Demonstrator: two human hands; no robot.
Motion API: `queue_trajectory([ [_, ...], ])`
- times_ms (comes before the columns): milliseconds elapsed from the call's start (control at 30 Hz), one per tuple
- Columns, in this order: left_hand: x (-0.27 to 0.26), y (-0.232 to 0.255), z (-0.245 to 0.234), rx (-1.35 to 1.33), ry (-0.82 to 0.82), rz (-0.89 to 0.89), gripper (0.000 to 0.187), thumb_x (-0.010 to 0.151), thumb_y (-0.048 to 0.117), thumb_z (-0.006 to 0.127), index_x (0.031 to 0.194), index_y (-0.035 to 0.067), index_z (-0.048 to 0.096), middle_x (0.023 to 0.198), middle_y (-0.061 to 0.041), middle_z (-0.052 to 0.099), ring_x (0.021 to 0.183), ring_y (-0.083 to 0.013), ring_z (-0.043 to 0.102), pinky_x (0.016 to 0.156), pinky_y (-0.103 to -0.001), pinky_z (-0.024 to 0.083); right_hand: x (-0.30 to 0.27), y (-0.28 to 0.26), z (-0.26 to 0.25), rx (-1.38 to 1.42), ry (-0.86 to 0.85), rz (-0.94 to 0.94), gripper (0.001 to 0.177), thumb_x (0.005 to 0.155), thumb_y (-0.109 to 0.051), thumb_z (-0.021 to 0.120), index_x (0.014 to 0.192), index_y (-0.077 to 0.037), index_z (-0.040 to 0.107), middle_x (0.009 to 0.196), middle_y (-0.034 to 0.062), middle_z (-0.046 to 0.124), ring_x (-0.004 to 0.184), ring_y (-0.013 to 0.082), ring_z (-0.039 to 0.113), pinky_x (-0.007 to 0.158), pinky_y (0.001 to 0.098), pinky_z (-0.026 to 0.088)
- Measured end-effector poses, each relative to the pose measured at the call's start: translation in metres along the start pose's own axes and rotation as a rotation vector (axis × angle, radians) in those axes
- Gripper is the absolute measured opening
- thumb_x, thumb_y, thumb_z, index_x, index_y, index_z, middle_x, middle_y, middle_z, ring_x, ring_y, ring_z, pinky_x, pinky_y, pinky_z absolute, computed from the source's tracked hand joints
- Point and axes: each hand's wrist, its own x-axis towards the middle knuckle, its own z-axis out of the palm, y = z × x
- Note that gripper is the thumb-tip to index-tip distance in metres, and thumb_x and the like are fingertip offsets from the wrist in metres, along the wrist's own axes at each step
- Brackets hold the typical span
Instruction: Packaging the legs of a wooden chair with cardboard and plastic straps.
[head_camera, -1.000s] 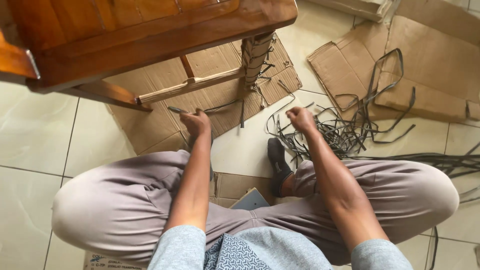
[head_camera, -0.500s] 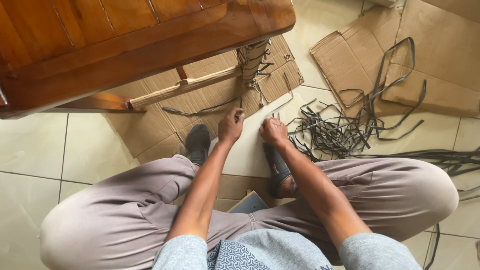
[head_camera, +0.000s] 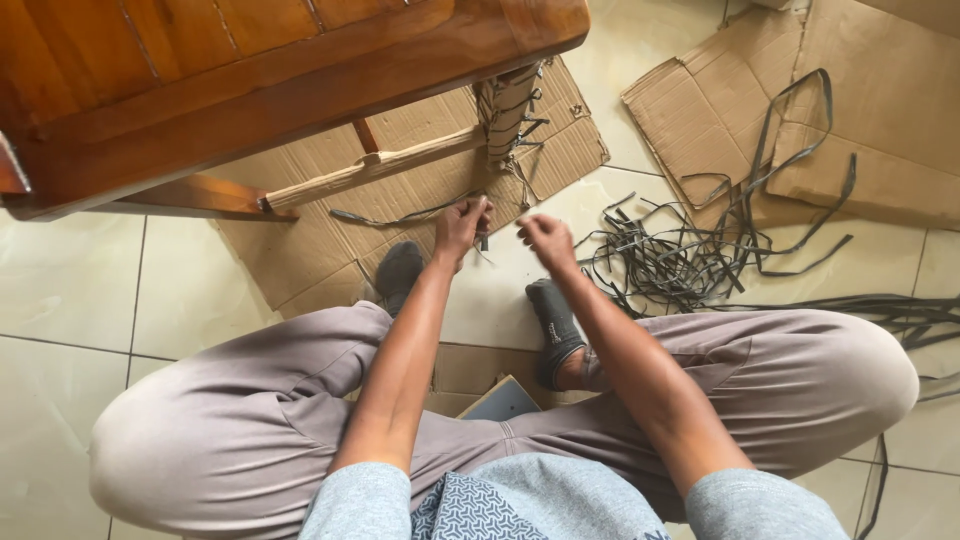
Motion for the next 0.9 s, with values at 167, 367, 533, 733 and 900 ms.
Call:
queue_trajectory([
  [167,-0.021,0.029,-0.006,-0.063,-0.043,-0.002,0.019,0.095,0.030,0.073,0.093,0.012,0.078,0.071,-0.005,0.071,0.061,-0.0099,0.071,0.061,-0.021,0.062,0.004,-0.050,-0.012,0.126,-0.092,0.204,0.036,0.094,-0.050,0.070,0.112,-0.019,0.076,0.101,0.0065,0.079,0.094,0.0164,0.073,0.085,0.0334,0.054],
  [367,-0.031,0.018,-0.008,0.301,-0.212,0.088,0.014,0.092,0.030,0.076,0.092,0.016,0.079,0.075,-0.008,0.076,0.067,-0.0150,0.074,0.062,-0.026,0.061,0.016,-0.060,0.020,0.327,-0.197,0.203,0.036,0.096,-0.038,0.073,0.116,-0.008,0.070,0.099,0.0138,0.072,0.090,0.0263,0.071,0.086,0.0447,0.054],
  [533,-0.033,0.014,-0.015,0.571,-0.265,0.098,0.025,0.088,0.045,0.073,0.094,0.022,0.080,0.075,-0.006,0.076,0.080,-0.0247,0.076,0.083,-0.038,0.059,0.004,-0.092,0.033,0.368,-0.102,0.145,0.020,0.095,-0.024,0.072,0.099,-0.005,0.071,0.074,0.0057,0.061,0.062,0.0151,0.069,0.062,0.0323,0.061],
  [733,-0.010,0.061,-0.035,0.892,0.328,1.011,0.007,0.100,0.023,0.067,0.103,0.017,0.070,0.088,-0.006,0.070,0.089,-0.0251,0.070,0.091,-0.039,0.053,-0.016,-0.111,0.052,0.103,-0.032,0.097,0.020,0.087,-0.031,0.077,0.089,-0.011,0.078,0.056,-0.0008,0.046,0.042,0.0055,0.040,0.036,0.0193,0.036],
  [900,0.027,0.102,-0.051,1.108,0.183,1.016,0.034,0.094,0.023,0.068,0.128,0.022,0.061,0.115,-0.003,0.064,0.121,-0.0227,0.060,0.114,-0.044,0.044,-0.013,-0.113,0.072,0.235,0.020,0.180,0.020,0.090,-0.025,0.073,0.095,-0.006,0.076,0.052,-0.0053,0.038,0.039,0.0026,0.034,0.034,0.0173,0.027],
])
